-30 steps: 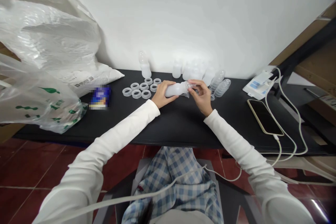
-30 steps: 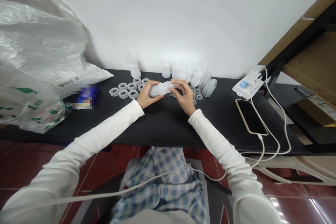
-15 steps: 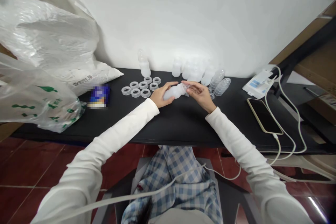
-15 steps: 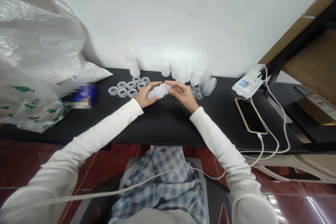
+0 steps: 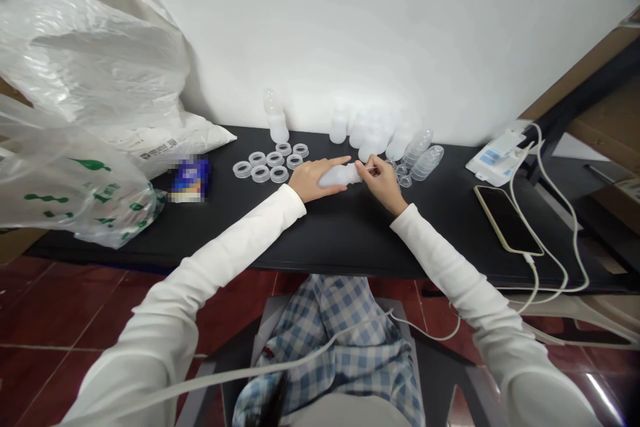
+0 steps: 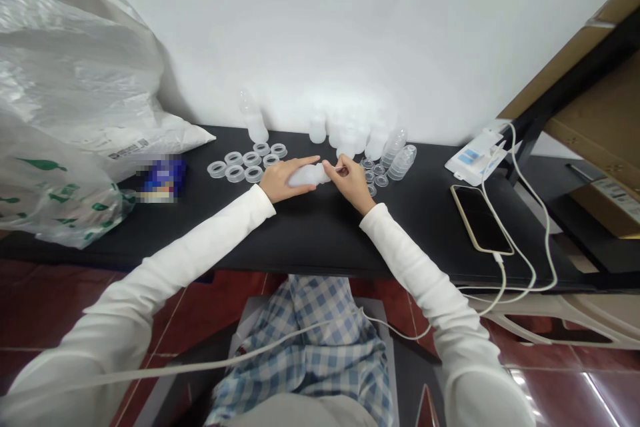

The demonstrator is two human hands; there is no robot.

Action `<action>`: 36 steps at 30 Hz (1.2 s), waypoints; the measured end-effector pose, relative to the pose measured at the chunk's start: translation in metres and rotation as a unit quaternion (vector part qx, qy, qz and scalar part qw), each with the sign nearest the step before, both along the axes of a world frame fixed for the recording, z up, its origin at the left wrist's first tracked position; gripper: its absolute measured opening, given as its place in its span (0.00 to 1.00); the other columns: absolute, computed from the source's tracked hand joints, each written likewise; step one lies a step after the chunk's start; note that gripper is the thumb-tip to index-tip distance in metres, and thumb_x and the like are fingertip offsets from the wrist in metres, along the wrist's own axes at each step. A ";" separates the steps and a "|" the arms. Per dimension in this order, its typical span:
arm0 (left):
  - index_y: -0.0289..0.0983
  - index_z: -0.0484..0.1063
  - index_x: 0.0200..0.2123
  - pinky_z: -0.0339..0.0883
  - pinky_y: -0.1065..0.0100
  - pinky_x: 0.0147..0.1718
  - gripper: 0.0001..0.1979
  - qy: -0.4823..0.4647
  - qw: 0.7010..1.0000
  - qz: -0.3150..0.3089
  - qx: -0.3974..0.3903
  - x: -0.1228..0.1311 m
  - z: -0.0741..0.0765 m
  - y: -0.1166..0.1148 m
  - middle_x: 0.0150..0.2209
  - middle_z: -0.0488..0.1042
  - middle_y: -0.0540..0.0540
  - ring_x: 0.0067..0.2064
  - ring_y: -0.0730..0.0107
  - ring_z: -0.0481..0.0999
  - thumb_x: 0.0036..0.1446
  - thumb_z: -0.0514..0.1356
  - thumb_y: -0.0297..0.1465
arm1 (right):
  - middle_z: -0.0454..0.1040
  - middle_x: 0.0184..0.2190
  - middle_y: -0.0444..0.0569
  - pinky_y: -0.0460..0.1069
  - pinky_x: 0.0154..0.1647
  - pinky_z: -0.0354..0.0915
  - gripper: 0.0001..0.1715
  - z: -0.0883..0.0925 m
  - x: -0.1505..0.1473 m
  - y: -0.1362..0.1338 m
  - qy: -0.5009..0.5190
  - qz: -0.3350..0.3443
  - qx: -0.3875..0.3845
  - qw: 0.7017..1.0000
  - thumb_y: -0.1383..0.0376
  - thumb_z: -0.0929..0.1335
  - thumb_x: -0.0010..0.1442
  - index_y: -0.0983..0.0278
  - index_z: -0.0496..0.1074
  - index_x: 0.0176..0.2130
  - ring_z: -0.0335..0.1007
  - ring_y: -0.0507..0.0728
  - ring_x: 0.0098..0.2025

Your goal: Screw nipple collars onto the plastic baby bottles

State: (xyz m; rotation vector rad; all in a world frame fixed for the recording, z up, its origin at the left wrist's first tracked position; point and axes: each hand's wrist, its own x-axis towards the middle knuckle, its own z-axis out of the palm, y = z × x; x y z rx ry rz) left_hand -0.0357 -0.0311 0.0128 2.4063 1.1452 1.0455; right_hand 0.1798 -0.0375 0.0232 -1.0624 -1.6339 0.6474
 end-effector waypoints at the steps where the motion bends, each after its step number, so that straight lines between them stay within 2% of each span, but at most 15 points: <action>1: 0.47 0.74 0.60 0.69 0.60 0.50 0.34 0.012 1.000 0.000 0.017 0.001 -0.001 0.001 0.43 0.81 0.44 0.44 0.58 0.79 0.53 0.66 0.54 | 0.54 0.17 0.37 0.47 0.25 0.54 0.38 0.000 -0.001 -0.001 -0.011 -0.001 -0.004 1.000 0.33 0.68 0.55 0.60 0.55 0.20 0.51 0.48 0.22; 4: 0.47 0.76 0.59 0.68 0.62 0.46 0.32 0.031 0.999 -0.001 0.043 0.001 -0.003 0.002 0.37 0.79 0.44 0.39 0.60 0.78 0.56 0.62 0.56 | 0.57 0.16 0.40 0.49 0.26 0.57 0.40 0.002 0.001 -0.001 -0.004 0.019 -0.044 0.999 0.31 0.59 0.60 0.60 0.58 0.19 0.56 0.50 0.22; 7: 0.48 0.75 0.60 0.68 0.62 0.46 0.32 0.022 0.999 0.005 0.025 0.000 -0.002 0.001 0.38 0.79 0.45 0.38 0.61 0.77 0.57 0.61 0.57 | 0.63 0.17 0.42 0.49 0.29 0.60 0.43 0.005 0.008 0.001 0.021 0.030 -0.048 0.998 0.30 0.53 0.63 0.60 0.65 0.22 0.61 0.51 0.23; 11: 0.48 0.73 0.60 0.68 0.63 0.49 0.30 -0.006 1.000 -0.001 -0.004 -0.001 -0.001 -0.002 0.44 0.80 0.46 0.43 0.61 0.78 0.58 0.62 0.54 | 0.72 0.31 0.43 0.48 0.32 0.65 0.33 0.010 0.012 0.000 0.022 0.060 0.016 0.998 0.34 0.66 0.59 0.60 0.73 0.38 0.66 0.50 0.29; 13: 0.48 0.73 0.60 0.68 0.63 0.50 0.30 -0.008 1.000 0.000 -0.004 -0.002 -0.001 -0.002 0.46 0.80 0.46 0.45 0.61 0.78 0.58 0.62 0.53 | 0.74 0.36 0.44 0.48 0.33 0.68 0.30 0.010 0.010 -0.001 0.028 0.088 0.021 0.995 0.38 0.71 0.57 0.59 0.74 0.42 0.69 0.51 0.32; 16: 0.47 0.73 0.60 0.68 0.62 0.51 0.30 -0.014 1.000 0.009 -0.002 -0.001 -0.001 -0.002 0.48 0.81 0.46 0.46 0.59 0.78 0.58 0.63 0.52 | 0.76 0.35 0.45 0.49 0.32 0.70 0.26 0.006 0.003 -0.001 0.071 0.096 0.012 0.993 0.40 0.72 0.56 0.59 0.74 0.36 0.70 0.52 0.31; 21: 0.46 0.73 0.61 0.67 0.59 0.56 0.29 -0.037 0.999 0.006 -0.022 0.001 0.001 -0.005 0.51 0.81 0.46 0.51 0.57 0.78 0.59 0.63 0.49 | 0.73 0.26 0.41 0.50 0.29 0.69 0.27 -0.003 -0.005 0.003 0.122 0.072 -0.021 0.990 0.40 0.75 0.52 0.59 0.71 0.32 0.68 0.51 0.26; 24: 0.45 0.73 0.60 0.66 0.58 0.58 0.29 -0.043 0.999 0.004 -0.031 0.003 0.000 -0.006 0.52 0.80 0.45 0.54 0.56 0.78 0.58 0.64 0.48 | 0.69 0.19 0.38 0.49 0.24 0.65 0.31 -0.005 -0.006 0.004 0.126 0.058 -0.055 0.989 0.37 0.74 0.49 0.59 0.67 0.28 0.64 0.50 0.21; 27: 0.46 0.73 0.61 0.67 0.58 0.56 0.30 -0.026 0.999 0.008 -0.024 0.005 -0.002 -0.004 0.51 0.81 0.45 0.53 0.55 0.78 0.56 0.65 0.48 | 0.63 0.14 0.36 0.48 0.19 0.55 0.35 -0.006 -0.006 0.003 0.105 0.034 -0.090 0.990 0.34 0.72 0.50 0.58 0.59 0.25 0.57 0.49 0.16; 30: 0.46 0.74 0.60 0.68 0.59 0.53 0.30 -0.001 1.000 0.010 -0.007 0.006 -0.003 -0.002 0.48 0.82 0.45 0.49 0.56 0.79 0.55 0.66 0.48 | 0.58 0.14 0.36 0.48 0.20 0.53 0.38 -0.006 -0.003 0.003 0.050 0.003 -0.065 0.997 0.32 0.69 0.52 0.58 0.53 0.23 0.54 0.49 0.17; 32: 0.45 0.75 0.59 0.68 0.59 0.52 0.29 0.008 1.000 0.013 0.001 0.005 -0.002 -0.002 0.47 0.82 0.44 0.47 0.57 0.80 0.55 0.66 0.48 | 0.59 0.15 0.38 0.49 0.24 0.56 0.37 -0.005 0.001 0.004 0.016 0.001 -0.033 0.999 0.32 0.65 0.57 0.59 0.55 0.22 0.56 0.49 0.20; 34: 0.45 0.75 0.58 0.68 0.58 0.54 0.28 -0.003 1.000 0.014 -0.001 0.003 -0.001 -0.002 0.50 0.81 0.44 0.49 0.56 0.80 0.56 0.66 0.47 | 0.63 0.19 0.40 0.49 0.28 0.60 0.36 -0.002 0.006 0.005 0.004 0.025 -0.016 1.000 0.32 0.61 0.61 0.60 0.62 0.24 0.59 0.50 0.23; 36: 0.44 0.74 0.59 0.67 0.59 0.57 0.27 -0.031 0.999 0.009 -0.011 0.002 0.001 -0.002 0.55 0.79 0.45 0.54 0.56 0.78 0.58 0.64 0.47 | 0.70 0.27 0.42 0.49 0.31 0.64 0.33 0.002 0.012 0.006 0.008 0.060 -0.006 0.998 0.34 0.63 0.61 0.59 0.70 0.33 0.65 0.51 0.28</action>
